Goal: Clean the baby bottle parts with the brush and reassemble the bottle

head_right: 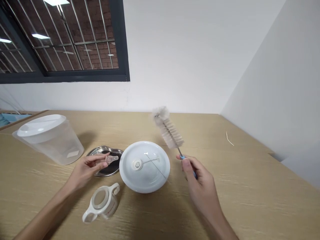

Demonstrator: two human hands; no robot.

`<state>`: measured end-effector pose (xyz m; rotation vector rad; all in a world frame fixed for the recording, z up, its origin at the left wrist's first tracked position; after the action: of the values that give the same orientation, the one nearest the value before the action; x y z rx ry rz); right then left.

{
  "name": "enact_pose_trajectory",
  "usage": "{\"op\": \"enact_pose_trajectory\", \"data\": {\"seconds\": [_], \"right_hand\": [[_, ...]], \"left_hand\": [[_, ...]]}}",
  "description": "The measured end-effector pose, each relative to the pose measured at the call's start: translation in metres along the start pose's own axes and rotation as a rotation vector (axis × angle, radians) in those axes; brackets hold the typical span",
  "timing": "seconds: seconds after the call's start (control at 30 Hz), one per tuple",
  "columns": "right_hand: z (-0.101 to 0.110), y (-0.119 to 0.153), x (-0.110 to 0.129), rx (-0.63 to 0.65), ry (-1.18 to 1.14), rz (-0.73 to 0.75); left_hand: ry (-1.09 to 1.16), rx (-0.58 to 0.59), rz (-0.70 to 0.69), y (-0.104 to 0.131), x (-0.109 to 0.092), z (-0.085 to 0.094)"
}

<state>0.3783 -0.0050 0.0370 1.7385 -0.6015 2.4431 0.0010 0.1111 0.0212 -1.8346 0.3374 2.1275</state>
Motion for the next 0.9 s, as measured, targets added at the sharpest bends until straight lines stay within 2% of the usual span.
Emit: {"op": "enact_pose_trajectory", "data": {"seconds": [0.1, 0.23, 0.33, 0.4, 0.53, 0.6, 0.77, 0.9], "right_hand": [[-0.008, 0.008, 0.026, 0.017, 0.27, 0.216], [-0.03, 0.024, 0.053, 0.07, 0.557, 0.477], [-0.044, 0.04, 0.069, 0.081, 0.669, 0.661], [-0.053, 0.048, 0.075, 0.112, 0.672, 0.726], [-0.071, 0.057, 0.078, 0.201, 0.685, 0.792], [-0.074, 0.057, 0.076, 0.182, 0.74, 0.801], [-0.059, 0.044, 0.067, 0.069, 0.804, 0.679], [-0.059, 0.047, 0.072, 0.119, 0.69, 0.681]], "left_hand": [[0.013, -0.023, -0.024, 0.003, -0.004, 0.0], [0.13, -0.029, 0.009, 0.006, -0.002, -0.006], [0.107, -0.081, 0.007, 0.009, -0.005, -0.007], [0.064, -0.108, 0.009, 0.011, -0.007, -0.008], [0.037, -0.143, 0.023, 0.016, -0.012, -0.01], [0.04, -0.166, 0.033, 0.019, -0.015, -0.009], [0.084, -0.211, 0.05, 0.021, -0.019, -0.005], [0.124, -0.2, 0.066, 0.019, -0.013, -0.008]]}}
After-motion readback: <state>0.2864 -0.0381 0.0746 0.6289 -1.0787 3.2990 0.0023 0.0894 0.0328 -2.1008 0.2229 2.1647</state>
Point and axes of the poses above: each hand's wrist, its own y-axis away from the middle knuckle, its own z-axis out of the back of the hand, x = y × z, the point moved 9 cm from there along -y, towards the middle knuckle, and after that the axes turned 12 degrees about x, right-handed, at the moved point
